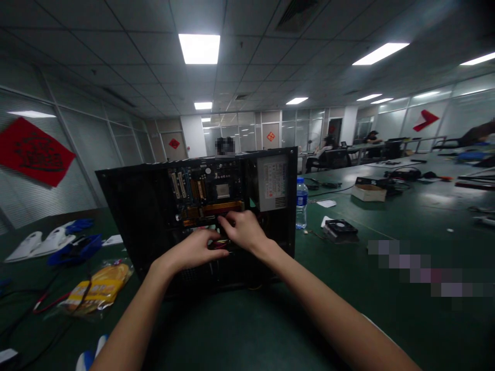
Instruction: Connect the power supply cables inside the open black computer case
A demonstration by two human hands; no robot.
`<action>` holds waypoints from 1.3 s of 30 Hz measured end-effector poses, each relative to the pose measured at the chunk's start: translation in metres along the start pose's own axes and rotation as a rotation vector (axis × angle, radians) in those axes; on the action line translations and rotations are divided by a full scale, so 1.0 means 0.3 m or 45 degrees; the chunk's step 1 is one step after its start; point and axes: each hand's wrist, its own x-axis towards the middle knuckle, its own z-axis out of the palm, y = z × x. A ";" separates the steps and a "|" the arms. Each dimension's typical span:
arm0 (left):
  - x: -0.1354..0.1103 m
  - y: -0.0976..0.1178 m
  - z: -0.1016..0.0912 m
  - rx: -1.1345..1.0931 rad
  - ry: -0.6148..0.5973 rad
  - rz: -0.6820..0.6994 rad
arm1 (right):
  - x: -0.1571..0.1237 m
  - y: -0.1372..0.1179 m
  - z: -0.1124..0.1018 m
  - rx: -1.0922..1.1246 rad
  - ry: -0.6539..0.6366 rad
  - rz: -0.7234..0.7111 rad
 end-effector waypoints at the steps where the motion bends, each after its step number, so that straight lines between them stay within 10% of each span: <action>1: 0.000 0.002 -0.006 0.001 0.009 0.007 | 0.000 -0.004 -0.007 0.047 0.049 -0.015; 14: -0.063 0.132 -0.103 0.558 0.463 0.178 | -0.035 -0.137 -0.187 0.137 -0.178 -0.286; 21: -0.068 0.203 -0.065 0.704 0.771 0.428 | -0.036 -0.089 -0.234 0.707 -0.774 -0.183; 25: -0.080 0.227 -0.057 0.683 0.935 0.520 | -0.034 -0.092 -0.260 1.141 -0.688 -0.128; 31: -0.113 0.256 -0.110 0.209 1.213 0.263 | -0.037 -0.141 -0.297 1.371 -0.283 0.076; 39: -0.101 0.262 -0.119 -1.142 0.769 0.018 | -0.040 -0.146 -0.315 1.332 -0.091 0.125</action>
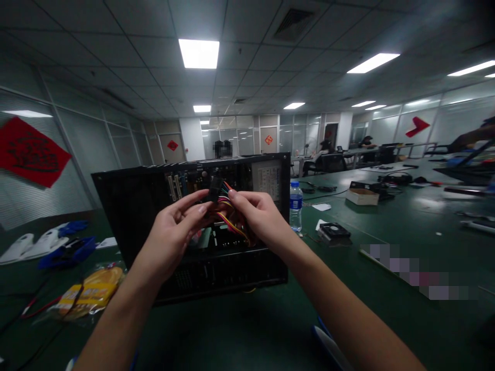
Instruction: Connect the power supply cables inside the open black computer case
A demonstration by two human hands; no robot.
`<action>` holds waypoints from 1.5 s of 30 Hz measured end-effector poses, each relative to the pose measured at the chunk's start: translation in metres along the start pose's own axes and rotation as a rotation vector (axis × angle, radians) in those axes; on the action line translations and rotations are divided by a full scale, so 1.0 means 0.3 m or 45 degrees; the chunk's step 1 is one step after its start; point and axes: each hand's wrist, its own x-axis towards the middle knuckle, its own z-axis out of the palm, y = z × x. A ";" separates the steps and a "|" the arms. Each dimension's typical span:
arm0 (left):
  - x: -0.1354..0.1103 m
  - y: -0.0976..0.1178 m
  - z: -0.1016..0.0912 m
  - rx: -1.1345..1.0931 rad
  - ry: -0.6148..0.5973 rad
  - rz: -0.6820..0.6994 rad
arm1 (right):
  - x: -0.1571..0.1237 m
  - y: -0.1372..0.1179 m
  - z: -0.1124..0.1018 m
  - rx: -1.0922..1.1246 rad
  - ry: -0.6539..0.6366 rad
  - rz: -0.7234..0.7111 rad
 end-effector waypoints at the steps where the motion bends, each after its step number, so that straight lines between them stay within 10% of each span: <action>1: 0.000 0.004 0.004 -0.075 0.028 -0.011 | -0.002 -0.003 0.001 -0.007 -0.001 -0.005; 10: -0.026 0.032 0.022 -0.209 0.101 0.075 | -0.019 -0.019 0.022 -0.195 0.010 -0.038; 20: -0.026 -0.011 0.052 0.154 0.195 0.376 | 0.006 0.043 -0.005 0.281 -0.316 0.354; 39: -0.019 -0.049 0.063 0.232 0.183 0.398 | 0.021 0.105 0.001 0.335 -0.308 0.314; 45: -0.001 -0.071 0.059 0.223 0.155 0.316 | 0.028 0.070 -0.006 0.401 -0.086 0.217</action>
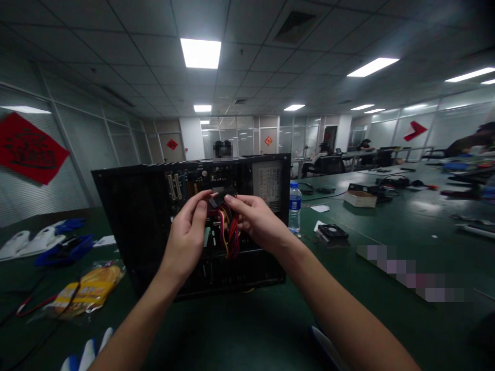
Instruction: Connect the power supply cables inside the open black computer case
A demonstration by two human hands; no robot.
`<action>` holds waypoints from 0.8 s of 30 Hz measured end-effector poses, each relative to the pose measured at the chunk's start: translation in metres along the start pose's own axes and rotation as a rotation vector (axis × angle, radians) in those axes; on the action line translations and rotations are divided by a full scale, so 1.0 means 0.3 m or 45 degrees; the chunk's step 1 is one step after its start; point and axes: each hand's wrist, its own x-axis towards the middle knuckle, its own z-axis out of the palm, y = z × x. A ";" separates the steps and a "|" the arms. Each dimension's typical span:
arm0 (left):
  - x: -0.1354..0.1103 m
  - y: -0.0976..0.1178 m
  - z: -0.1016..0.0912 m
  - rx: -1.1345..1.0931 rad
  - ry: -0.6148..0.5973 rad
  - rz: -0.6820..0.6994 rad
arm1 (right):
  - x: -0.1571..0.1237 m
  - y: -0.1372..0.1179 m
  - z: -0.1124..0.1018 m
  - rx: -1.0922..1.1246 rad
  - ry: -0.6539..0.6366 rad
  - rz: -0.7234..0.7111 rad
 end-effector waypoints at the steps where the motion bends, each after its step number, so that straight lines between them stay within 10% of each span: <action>1: 0.001 -0.005 0.000 0.032 -0.062 -0.027 | 0.001 -0.008 -0.003 -0.014 0.059 -0.035; 5: -0.004 -0.001 0.000 0.285 -0.266 -0.005 | 0.000 -0.031 -0.013 -0.144 0.191 -0.146; 24: -0.061 0.146 -0.032 0.343 -0.239 0.161 | -0.092 -0.144 0.002 -0.545 0.102 -0.334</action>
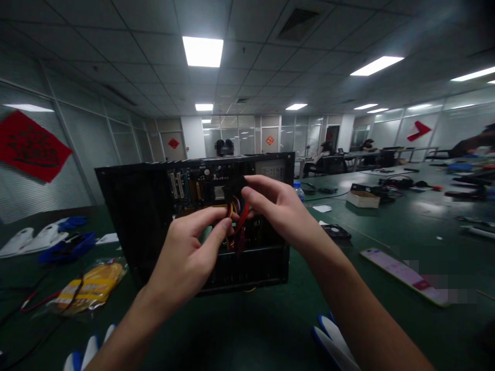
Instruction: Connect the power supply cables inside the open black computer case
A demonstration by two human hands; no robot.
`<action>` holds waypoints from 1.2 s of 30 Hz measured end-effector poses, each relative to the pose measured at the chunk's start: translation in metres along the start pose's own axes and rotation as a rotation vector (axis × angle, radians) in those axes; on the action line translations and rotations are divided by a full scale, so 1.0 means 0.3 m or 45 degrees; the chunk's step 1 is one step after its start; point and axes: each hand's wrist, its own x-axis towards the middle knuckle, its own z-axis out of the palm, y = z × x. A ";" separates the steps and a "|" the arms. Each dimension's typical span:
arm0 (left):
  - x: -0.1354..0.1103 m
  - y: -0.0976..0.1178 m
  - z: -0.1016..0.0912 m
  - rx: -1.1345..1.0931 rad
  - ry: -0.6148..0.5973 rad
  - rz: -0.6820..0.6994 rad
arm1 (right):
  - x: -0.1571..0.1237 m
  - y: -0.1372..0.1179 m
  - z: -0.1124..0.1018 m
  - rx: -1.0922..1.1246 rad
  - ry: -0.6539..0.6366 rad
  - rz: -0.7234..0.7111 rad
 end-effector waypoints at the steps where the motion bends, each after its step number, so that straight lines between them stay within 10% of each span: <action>1: -0.002 0.001 0.003 0.003 -0.017 0.012 | -0.002 -0.003 -0.001 -0.013 -0.016 0.002; 13: -0.005 0.001 0.006 0.031 -0.044 0.025 | -0.013 -0.020 -0.024 -0.088 -0.179 -0.063; 24: 0.004 -0.020 0.022 0.281 -0.128 0.432 | -0.015 -0.032 -0.057 -0.324 -0.286 -0.129; 36: -0.024 -0.056 0.054 1.154 0.135 0.693 | -0.004 0.007 -0.035 -0.374 -0.179 -0.069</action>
